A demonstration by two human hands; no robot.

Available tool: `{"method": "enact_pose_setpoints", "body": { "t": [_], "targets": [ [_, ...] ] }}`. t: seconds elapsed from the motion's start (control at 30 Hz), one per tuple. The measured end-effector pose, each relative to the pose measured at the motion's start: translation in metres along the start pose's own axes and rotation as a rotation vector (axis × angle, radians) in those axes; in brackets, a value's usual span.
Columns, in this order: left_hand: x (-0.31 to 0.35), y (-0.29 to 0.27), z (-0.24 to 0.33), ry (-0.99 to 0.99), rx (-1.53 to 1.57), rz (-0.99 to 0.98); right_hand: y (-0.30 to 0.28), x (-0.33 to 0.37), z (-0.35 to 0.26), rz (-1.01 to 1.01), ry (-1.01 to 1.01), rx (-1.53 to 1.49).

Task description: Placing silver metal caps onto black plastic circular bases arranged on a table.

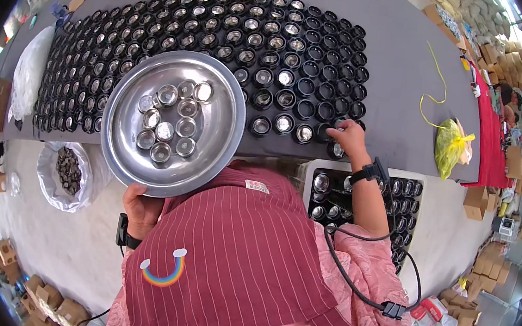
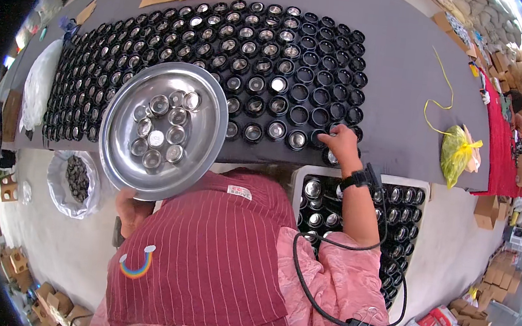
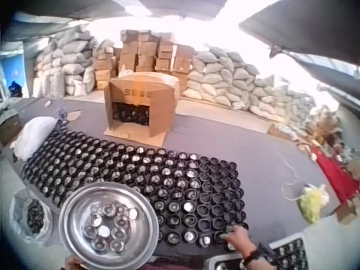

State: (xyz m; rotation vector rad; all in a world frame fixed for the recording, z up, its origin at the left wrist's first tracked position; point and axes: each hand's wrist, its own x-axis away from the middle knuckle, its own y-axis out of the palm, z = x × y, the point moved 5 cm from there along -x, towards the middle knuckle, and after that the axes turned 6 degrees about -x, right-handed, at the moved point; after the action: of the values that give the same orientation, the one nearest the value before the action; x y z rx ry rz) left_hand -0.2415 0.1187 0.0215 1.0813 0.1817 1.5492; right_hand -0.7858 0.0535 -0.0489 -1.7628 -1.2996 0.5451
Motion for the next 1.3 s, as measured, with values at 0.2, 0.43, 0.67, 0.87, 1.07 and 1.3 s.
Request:
{"method": "enact_pose_setpoints", "body": {
  "t": [0.2, 0.43, 0.67, 0.87, 1.07, 1.3],
  "targets": [
    [-0.002, 0.014, -0.003, 0.014, -0.018, 0.013, 0.016, -0.007, 0.001, -0.035, -0.025, -0.094],
    [-0.006, 0.014, 0.0, 0.029, -0.055, 0.003, -0.023, -0.018, 0.044, 0.119, 0.365, -0.667],
    [-0.011, 0.024, 0.0, 0.037, -0.071, -0.028, 0.0, -0.038, 0.055, 0.193, -0.014, -0.037],
    [-0.007, 0.028, -0.003, 0.025, -0.095, -0.008, -0.019, -0.041, 0.086, 0.151, 0.394, -0.521],
    [-0.007, 0.03, -0.003, 0.044, -0.123, 0.005, -0.032, -0.055, 0.138, 0.263, 0.493, -0.801],
    [-0.009, 0.033, -0.003, 0.061, -0.117, 0.034, -0.029, -0.054, 0.129, 0.293, 0.258, -0.243]
  ]
}}
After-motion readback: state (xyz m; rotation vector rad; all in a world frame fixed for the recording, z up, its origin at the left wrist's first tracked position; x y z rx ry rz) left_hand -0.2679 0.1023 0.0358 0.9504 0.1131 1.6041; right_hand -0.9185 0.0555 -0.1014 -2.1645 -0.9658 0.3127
